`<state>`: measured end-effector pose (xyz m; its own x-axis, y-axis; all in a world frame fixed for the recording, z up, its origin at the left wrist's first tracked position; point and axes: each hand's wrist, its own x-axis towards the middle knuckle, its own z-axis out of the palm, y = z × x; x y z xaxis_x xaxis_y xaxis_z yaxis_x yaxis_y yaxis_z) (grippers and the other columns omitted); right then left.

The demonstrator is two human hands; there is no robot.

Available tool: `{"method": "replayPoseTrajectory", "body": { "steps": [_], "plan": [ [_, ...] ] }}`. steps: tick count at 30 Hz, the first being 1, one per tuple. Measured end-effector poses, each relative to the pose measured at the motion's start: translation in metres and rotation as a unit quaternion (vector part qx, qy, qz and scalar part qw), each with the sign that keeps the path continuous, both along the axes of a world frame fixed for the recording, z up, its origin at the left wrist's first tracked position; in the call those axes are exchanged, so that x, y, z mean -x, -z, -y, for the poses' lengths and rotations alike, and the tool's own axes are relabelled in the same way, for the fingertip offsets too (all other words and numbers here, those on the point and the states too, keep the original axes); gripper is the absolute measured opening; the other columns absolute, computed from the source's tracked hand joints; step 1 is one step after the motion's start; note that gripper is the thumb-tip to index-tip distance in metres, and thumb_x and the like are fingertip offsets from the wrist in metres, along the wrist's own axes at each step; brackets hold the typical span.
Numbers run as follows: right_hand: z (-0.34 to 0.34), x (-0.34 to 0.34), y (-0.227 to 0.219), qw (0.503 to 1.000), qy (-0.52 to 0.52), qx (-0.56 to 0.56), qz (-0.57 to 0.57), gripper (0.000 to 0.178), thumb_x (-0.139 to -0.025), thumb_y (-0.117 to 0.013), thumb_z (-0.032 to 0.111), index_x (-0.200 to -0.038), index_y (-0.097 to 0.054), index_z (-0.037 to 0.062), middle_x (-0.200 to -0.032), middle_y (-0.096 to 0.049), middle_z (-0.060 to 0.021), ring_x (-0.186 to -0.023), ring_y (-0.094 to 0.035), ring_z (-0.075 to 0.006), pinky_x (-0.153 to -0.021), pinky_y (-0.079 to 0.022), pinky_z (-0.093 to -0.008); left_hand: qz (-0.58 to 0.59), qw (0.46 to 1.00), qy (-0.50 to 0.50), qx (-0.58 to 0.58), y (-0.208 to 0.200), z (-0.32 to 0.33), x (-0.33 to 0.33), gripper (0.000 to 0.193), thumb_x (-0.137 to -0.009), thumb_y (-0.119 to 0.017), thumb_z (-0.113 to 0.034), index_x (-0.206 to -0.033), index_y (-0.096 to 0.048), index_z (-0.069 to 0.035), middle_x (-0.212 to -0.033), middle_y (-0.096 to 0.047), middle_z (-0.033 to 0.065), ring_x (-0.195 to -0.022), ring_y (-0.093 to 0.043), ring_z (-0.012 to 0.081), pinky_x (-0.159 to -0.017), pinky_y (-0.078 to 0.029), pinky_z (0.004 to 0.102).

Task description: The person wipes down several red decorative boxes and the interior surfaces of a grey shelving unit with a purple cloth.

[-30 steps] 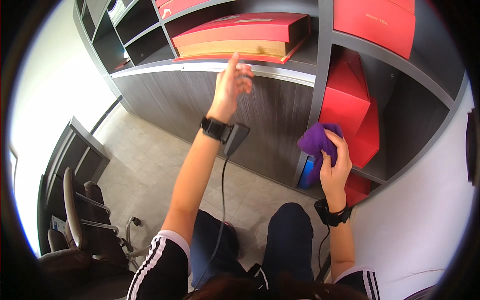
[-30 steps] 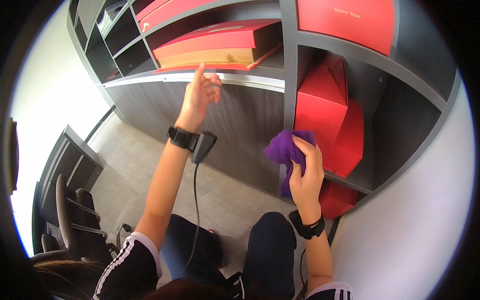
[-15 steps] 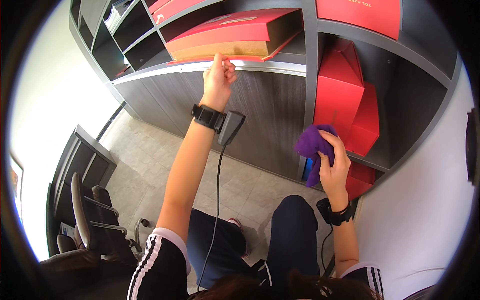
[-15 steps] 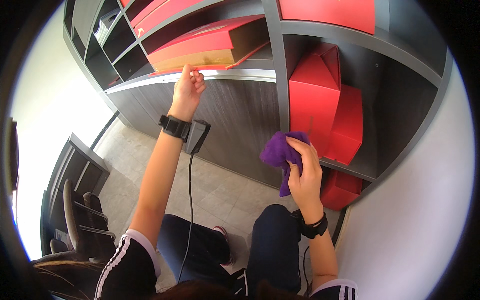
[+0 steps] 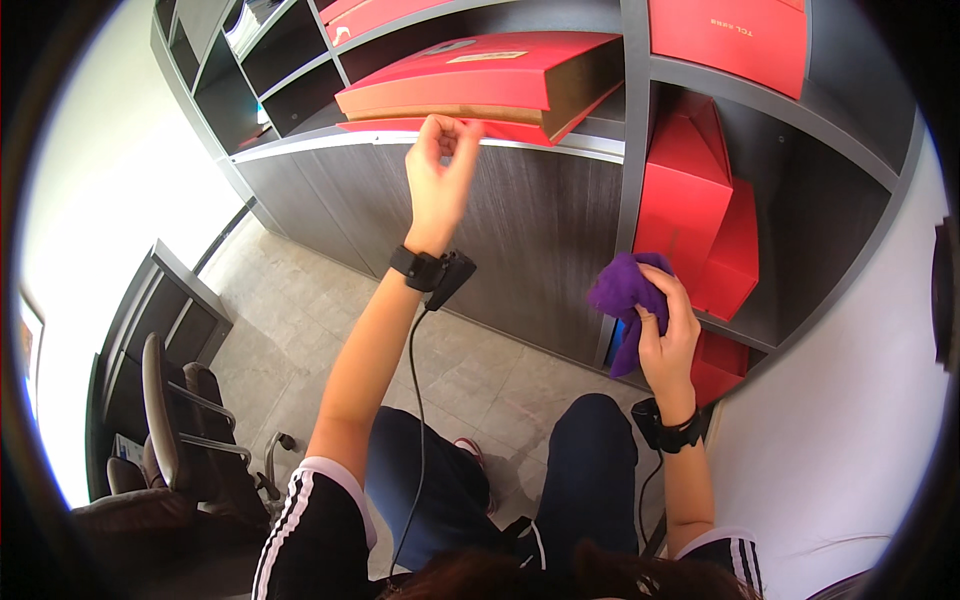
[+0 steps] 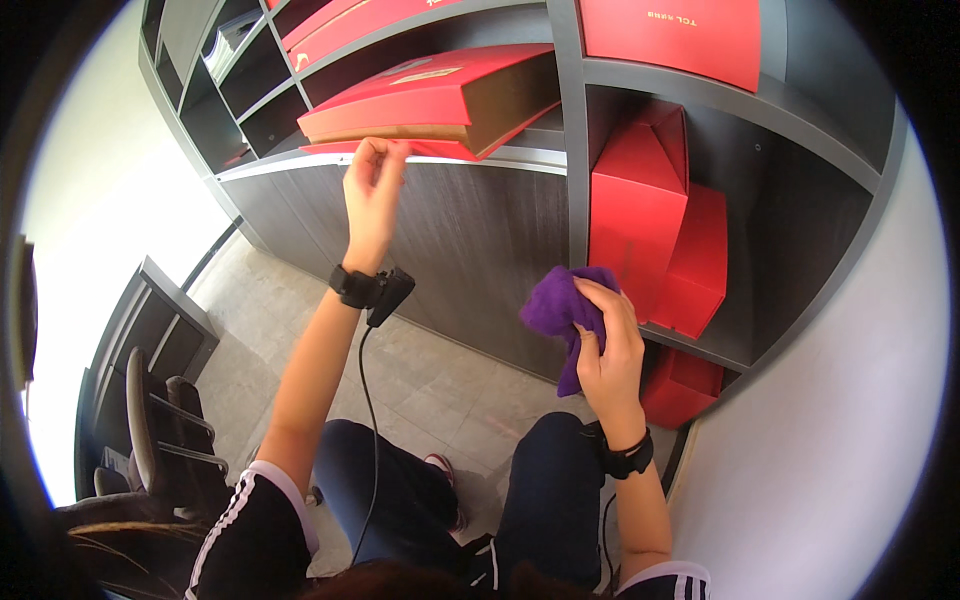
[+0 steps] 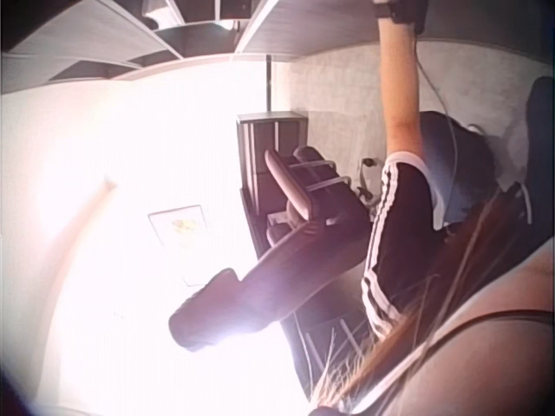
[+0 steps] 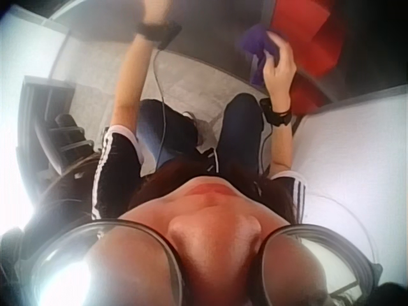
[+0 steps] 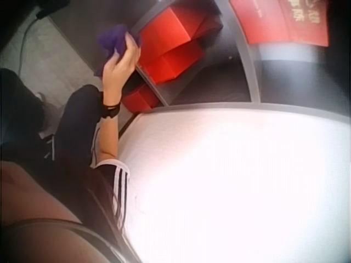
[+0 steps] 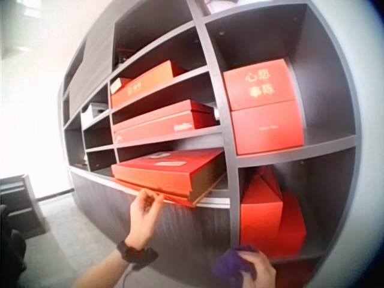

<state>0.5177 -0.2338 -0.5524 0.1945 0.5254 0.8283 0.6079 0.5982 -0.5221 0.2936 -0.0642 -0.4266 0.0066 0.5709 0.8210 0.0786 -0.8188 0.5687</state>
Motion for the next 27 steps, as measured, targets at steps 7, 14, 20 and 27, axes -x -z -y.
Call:
{"method": "replayPoseTrajectory", "body": {
  "steps": [7,14,20,27],
  "plan": [
    [0.007,-0.006,-0.002,1.000,0.006,0.002,0.007,0.039,-0.077,-0.054,-0.012,-0.115,-0.058,-0.0016,-0.112,-0.064,-0.0172,-0.105,-0.063,-0.0294,-0.094,-0.046,-0.0339,-0.203,0.894,-0.283,-0.283,0.026,-0.015,0.005,0.062,-0.062,-0.086,-0.016,-0.103,-0.043,-0.002,-0.102,-0.046,0.0097,-0.100,-0.045,0.0277,-0.088,-0.039,0.0377],
    [0.008,-0.008,-0.004,0.999,-0.003,0.000,-0.049,0.036,-0.081,-0.055,-0.010,-0.116,-0.057,-0.0011,-0.114,-0.064,-0.0152,-0.103,-0.063,-0.0239,-0.093,-0.046,-0.0314,-0.152,0.861,-0.350,-0.337,-0.001,-0.036,0.003,0.099,-0.051,-0.090,-0.017,-0.130,-0.031,-0.010,-0.140,-0.029,0.0203,-0.131,-0.026,0.0399,-0.106,-0.025,0.0515],
    [0.005,-0.004,-0.024,0.998,-0.027,-0.021,-0.047,0.033,-0.085,-0.057,-0.007,-0.117,-0.057,-0.0009,-0.113,-0.064,-0.0153,-0.103,-0.063,-0.0228,-0.092,-0.046,-0.0310,-0.162,0.876,-0.257,-0.374,-0.030,-0.046,-0.007,0.096,-0.053,-0.090,-0.026,-0.131,-0.038,-0.007,-0.134,-0.039,0.0185,-0.126,-0.036,0.0377,-0.105,-0.030,0.0484],
    [-0.001,-0.004,-0.045,0.997,-0.041,-0.028,-0.055,0.033,-0.085,-0.057,-0.006,-0.117,-0.057,-0.0003,-0.113,-0.064,-0.0160,-0.105,-0.063,-0.0280,-0.093,-0.047,-0.0333,-0.228,0.861,-0.270,-0.366,-0.026,-0.055,0.003,0.087,-0.054,-0.087,-0.016,-0.129,-0.045,-0.006,-0.126,-0.043,0.0167,-0.116,-0.043,0.0371,-0.099,-0.036,0.0465]
  ]
}}
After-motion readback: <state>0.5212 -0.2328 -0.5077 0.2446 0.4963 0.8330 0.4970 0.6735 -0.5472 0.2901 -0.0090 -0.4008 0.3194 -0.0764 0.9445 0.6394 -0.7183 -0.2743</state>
